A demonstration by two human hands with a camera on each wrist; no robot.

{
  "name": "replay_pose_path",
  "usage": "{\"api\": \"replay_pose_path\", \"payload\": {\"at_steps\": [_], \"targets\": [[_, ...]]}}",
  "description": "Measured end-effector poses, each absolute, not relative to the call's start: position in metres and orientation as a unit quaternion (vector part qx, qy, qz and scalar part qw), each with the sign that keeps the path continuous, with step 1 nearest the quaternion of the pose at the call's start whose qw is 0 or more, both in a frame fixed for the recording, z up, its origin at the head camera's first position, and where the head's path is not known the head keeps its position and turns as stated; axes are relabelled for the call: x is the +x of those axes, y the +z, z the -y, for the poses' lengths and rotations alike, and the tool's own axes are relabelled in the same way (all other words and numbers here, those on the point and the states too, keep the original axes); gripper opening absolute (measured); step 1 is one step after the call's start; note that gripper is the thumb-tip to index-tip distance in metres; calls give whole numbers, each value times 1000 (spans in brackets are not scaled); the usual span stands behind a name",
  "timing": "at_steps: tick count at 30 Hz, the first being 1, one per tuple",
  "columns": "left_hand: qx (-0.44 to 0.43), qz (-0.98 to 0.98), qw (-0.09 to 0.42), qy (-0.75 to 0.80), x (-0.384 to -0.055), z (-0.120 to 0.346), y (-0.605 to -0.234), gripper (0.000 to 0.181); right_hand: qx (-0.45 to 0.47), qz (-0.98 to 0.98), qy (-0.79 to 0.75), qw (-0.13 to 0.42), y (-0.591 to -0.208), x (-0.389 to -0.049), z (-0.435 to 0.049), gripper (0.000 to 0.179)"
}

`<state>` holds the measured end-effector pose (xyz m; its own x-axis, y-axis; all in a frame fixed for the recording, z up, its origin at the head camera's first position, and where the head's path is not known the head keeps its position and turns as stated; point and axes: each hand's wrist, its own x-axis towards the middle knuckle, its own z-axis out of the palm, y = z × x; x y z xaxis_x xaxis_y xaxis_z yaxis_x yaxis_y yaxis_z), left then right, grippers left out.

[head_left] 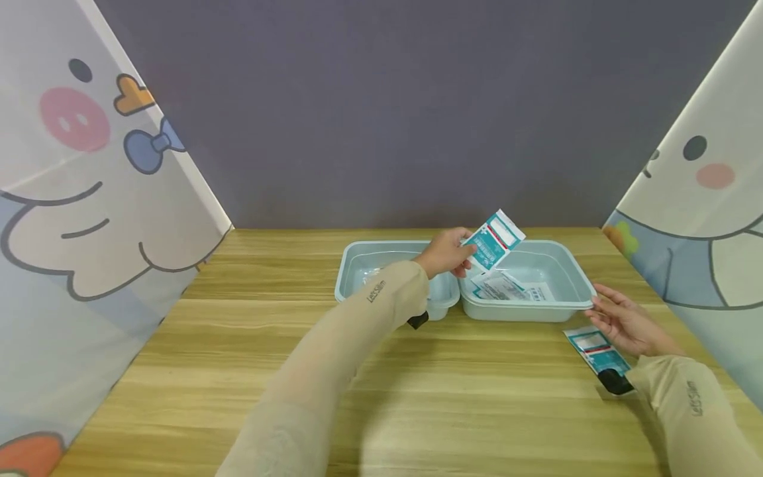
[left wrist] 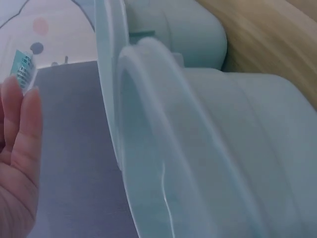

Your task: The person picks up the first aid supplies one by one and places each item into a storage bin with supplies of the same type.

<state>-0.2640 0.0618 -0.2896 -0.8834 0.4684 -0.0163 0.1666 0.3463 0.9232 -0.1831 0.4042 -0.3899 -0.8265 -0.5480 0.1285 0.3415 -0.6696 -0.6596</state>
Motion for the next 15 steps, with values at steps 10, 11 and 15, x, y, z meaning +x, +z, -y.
{"api": "replay_pose_path", "payload": {"at_steps": [10,11,15], "targets": [[176,-822,135,524,-266,-72,-291,31,-170,-324,-901,234,-386,-183,-404,40],[177,-825,136,520,-265,-73,-292,32,-168,-325,-901,234,-386,-183,-403,40],[167,-832,142,510,-265,-77,-300,35,-162,-337,-896,239,-389,-183,-401,38]]}}
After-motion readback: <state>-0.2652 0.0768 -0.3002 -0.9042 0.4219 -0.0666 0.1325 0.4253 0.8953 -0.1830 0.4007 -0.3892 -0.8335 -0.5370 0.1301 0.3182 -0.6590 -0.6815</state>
